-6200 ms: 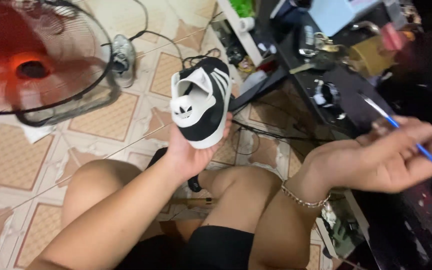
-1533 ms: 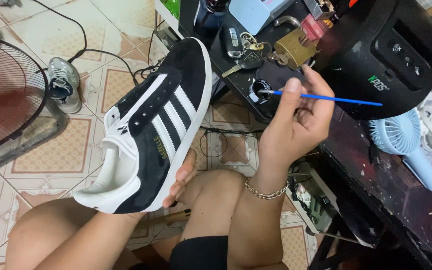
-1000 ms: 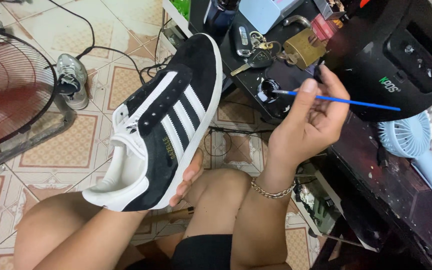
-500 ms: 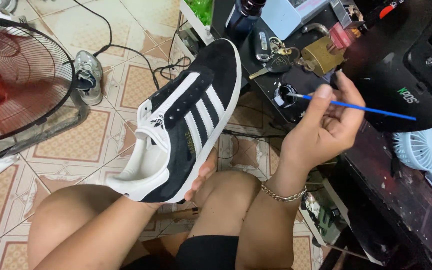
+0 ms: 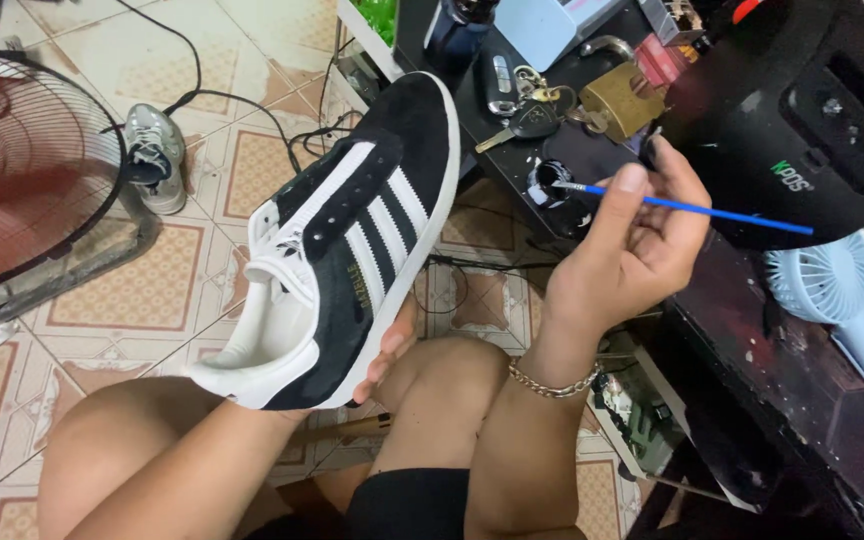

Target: The person is painting the black stripes on a white and black sneaker with a small paintbrush. They repeatedly dip the brush into a small container of black paint and apply it to the shoe's side and heel areas.

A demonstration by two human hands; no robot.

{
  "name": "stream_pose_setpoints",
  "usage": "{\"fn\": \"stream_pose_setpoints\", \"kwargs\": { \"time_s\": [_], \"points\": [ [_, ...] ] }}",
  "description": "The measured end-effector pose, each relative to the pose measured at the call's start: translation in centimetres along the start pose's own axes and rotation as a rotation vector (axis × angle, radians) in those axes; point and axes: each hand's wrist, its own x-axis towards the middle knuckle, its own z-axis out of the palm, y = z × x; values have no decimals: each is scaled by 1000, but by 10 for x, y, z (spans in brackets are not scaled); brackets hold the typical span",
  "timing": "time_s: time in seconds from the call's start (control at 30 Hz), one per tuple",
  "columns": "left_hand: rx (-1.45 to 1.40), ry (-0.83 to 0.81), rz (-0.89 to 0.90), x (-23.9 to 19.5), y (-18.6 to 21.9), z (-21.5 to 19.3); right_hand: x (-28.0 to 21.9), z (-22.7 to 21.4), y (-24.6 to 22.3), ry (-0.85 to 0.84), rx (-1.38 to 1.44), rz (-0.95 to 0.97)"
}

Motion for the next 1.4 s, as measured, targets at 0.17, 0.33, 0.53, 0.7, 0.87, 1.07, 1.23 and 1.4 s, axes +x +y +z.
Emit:
{"fn": "stream_pose_setpoints", "kwargs": {
  "time_s": [0.17,0.33,0.53,0.7,0.87,1.07,1.23,1.4],
  "points": [
    [-18,-10,15,-2,1,-8,4,-3,3,-24,-69,-48],
    [-88,-57,-145,-8,6,-41,-9,-6,-13,310,155,-129],
    [-185,-102,-70,-7,-5,-8,-76,11,-74,-101,-288,-446],
    [-68,-8,28,-19,-12,-13,-124,45,-101,118,611,192],
    [-69,33,173,-16,-15,0,-143,58,-96,-15,689,47],
    [-58,-19,227,-16,-17,-15,-150,83,-93,125,711,-78],
    [-127,-49,214,-15,-16,-11,-148,81,-91,135,641,-132],
    [-87,-42,223,-16,-15,-14,-142,72,-99,53,589,-56]
  ]
}}
